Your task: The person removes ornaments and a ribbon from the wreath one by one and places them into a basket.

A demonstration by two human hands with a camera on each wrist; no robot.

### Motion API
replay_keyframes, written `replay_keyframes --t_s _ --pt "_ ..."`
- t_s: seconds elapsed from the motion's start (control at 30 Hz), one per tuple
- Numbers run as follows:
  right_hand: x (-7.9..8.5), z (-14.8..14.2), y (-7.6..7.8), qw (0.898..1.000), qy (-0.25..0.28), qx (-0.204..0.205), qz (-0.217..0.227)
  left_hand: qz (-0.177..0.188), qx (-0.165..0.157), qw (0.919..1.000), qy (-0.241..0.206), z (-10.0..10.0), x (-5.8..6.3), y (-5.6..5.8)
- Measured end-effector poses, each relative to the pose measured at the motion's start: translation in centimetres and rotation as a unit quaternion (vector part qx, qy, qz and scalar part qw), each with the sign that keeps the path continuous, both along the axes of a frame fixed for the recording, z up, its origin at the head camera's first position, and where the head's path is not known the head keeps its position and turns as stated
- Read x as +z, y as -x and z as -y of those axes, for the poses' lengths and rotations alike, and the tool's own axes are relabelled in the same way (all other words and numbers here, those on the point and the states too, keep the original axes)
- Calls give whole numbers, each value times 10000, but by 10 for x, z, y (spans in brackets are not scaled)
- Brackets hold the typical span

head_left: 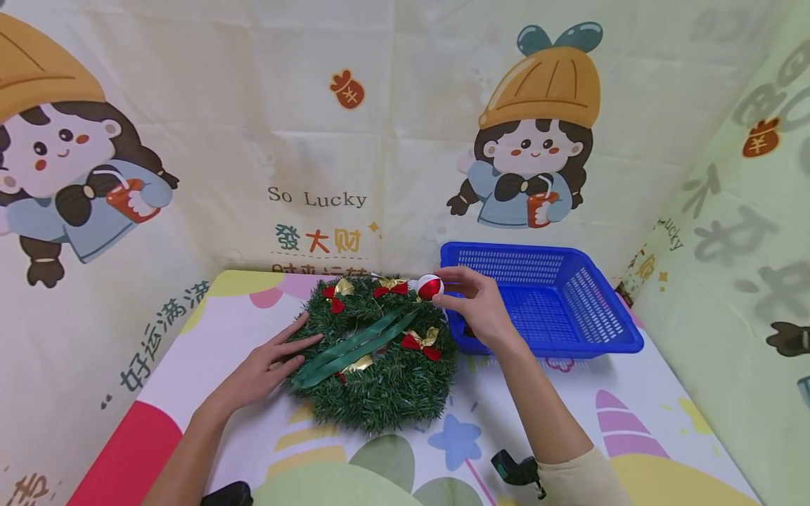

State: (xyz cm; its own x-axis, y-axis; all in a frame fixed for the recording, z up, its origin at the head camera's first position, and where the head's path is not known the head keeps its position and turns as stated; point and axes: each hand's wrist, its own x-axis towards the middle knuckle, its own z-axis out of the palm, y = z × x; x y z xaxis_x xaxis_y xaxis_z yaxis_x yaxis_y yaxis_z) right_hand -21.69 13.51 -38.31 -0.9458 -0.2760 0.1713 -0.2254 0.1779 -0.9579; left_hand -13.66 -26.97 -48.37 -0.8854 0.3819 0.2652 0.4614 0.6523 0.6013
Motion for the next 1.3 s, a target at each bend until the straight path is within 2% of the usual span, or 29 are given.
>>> replay_keyframes --t_s 0.43,0.67,0.83,1.03,1.3 --pt "-9 -33 -8 9980 -58 -575 274 168 50 9998 35 -2 -1 -1" --pt "-14 -50 -9 9959 -16 -867 257 169 -21 9998 -66 -3 -1 1" --pt "-19 -61 -8 9927 -206 -1161 250 169 -34 9998 -35 -4 -1 2" --pt "-24 -64 -4 9913 -282 -1284 -50 115 -29 9999 26 -3 -1 2" --pt "-33 -65 1 9840 -843 -1526 -357 96 7 9999 77 0 -2 2"
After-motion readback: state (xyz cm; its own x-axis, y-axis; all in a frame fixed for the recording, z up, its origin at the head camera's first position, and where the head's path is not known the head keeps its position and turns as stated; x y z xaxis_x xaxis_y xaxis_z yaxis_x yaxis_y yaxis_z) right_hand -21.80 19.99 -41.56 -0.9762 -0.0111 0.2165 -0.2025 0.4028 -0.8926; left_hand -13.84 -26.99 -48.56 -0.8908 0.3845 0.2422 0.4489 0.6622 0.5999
